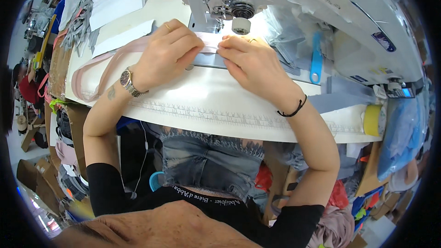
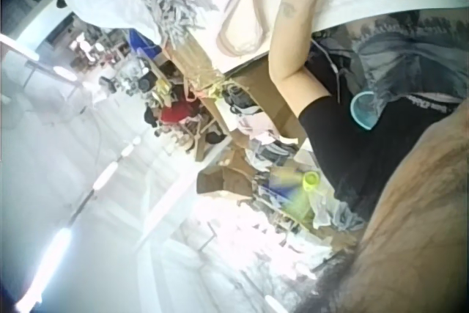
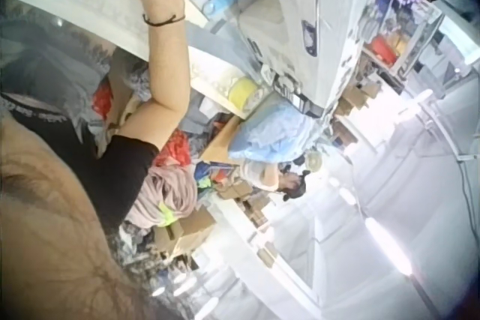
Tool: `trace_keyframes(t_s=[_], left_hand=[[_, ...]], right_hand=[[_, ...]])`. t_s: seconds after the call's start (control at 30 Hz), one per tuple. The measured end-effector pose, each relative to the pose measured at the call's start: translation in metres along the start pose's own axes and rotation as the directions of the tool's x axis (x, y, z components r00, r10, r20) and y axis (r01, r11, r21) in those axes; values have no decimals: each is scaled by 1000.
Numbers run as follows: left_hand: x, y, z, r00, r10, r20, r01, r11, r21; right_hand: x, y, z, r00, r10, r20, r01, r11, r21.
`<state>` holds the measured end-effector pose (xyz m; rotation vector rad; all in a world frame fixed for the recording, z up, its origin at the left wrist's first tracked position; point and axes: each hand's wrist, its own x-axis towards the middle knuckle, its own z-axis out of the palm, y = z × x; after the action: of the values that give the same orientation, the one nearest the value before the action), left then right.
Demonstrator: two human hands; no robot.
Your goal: The person aligns fabric strips and straps under a sewing machine needle, stitches them together repeatedly, and gathers the bundle of sewn pieces by hand.
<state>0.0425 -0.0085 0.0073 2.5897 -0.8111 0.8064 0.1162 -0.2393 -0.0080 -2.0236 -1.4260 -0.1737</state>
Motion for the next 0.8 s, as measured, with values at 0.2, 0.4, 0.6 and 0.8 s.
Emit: trace_keyframes(t_s=[0.2,0.4,0.6,0.8], left_hand=[[5,-11,11,935,327,135,-352,895,273],[5,-10,17,951,299,81,-310,907,284],[4,-10,14,941,289,179,-335,879,341],[2,-10,17,939,312,143,-342,882,324]], right_hand=[[-4,0,-1,996,-85,-3,84,988,-130],[-6,-3,-4,999,-11,36,17,988,-153],[-4,-2,-4,999,9,47,-3,992,-126],[3,-5,-9,999,-13,38,17,995,-101]])
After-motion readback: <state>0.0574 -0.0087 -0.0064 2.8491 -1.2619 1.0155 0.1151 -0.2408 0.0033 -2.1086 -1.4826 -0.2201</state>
